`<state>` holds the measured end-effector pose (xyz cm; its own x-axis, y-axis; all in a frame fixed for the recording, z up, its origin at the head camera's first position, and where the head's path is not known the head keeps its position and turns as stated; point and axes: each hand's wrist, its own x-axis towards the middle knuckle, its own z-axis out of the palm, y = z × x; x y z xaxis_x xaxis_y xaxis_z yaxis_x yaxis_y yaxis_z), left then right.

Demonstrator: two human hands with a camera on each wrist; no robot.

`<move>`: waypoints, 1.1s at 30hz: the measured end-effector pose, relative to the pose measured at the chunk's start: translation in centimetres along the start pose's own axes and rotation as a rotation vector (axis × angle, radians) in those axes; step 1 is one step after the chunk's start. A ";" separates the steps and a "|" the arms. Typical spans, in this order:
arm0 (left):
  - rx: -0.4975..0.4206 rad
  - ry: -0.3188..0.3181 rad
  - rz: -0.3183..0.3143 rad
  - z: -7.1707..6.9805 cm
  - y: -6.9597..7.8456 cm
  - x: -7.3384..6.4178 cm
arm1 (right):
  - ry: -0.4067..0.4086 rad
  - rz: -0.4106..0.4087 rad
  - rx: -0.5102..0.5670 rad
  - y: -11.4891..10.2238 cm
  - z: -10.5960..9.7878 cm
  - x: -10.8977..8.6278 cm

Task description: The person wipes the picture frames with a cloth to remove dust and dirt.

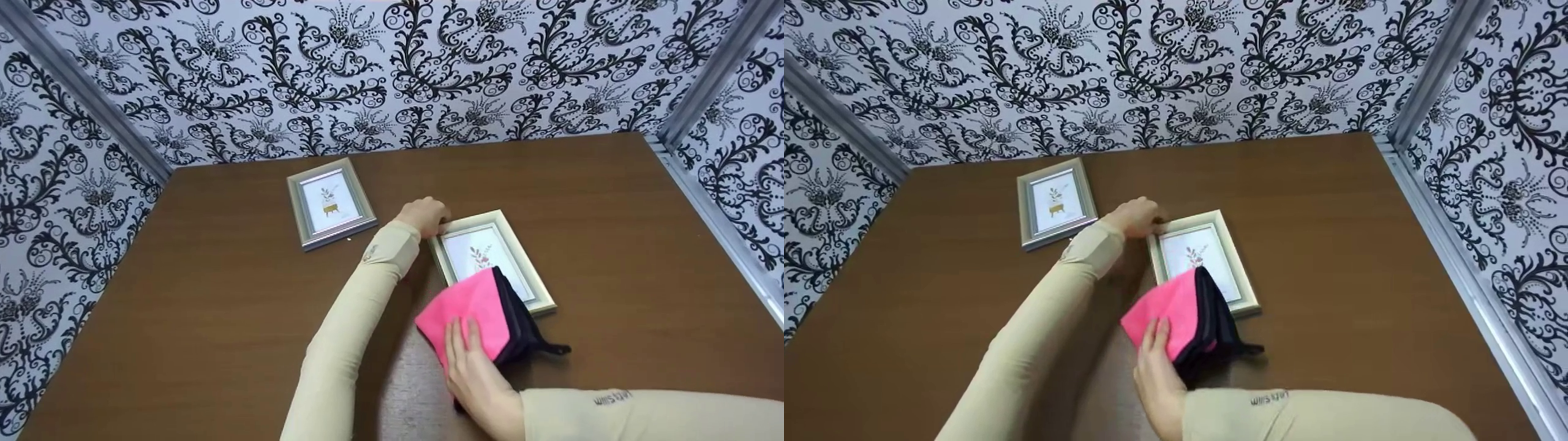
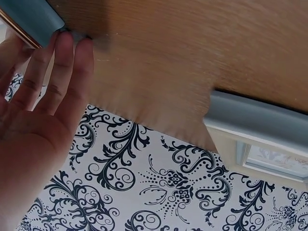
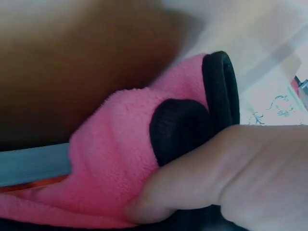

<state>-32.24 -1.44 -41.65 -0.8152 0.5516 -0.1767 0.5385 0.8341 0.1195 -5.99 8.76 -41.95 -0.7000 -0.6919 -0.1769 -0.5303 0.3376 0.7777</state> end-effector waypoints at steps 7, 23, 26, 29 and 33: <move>0.007 0.001 0.001 0.0 -0.3 0.1 | -0.092 -0.002 -0.048 0.8 -0.6 2.3; 0.013 0.000 -0.003 0.1 0.0 -0.3 | -0.077 0.054 -0.023 2.5 1.5 5.4; 0.016 0.004 0.003 0.2 0.0 -0.4 | -0.038 0.002 -0.002 2.2 1.0 3.2; 0.010 0.015 0.002 0.3 -0.1 -0.5 | 0.048 -0.019 0.108 2.5 1.0 1.7; 0.001 0.043 -0.021 0.7 0.0 -0.7 | 0.206 -0.072 0.343 4.8 2.3 1.0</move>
<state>-31.50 -1.87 -42.18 -0.8348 0.5333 -0.1366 0.5213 0.8455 0.1155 -10.33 11.21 -39.78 -0.5633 -0.8231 -0.0717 -0.7274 0.4529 0.5155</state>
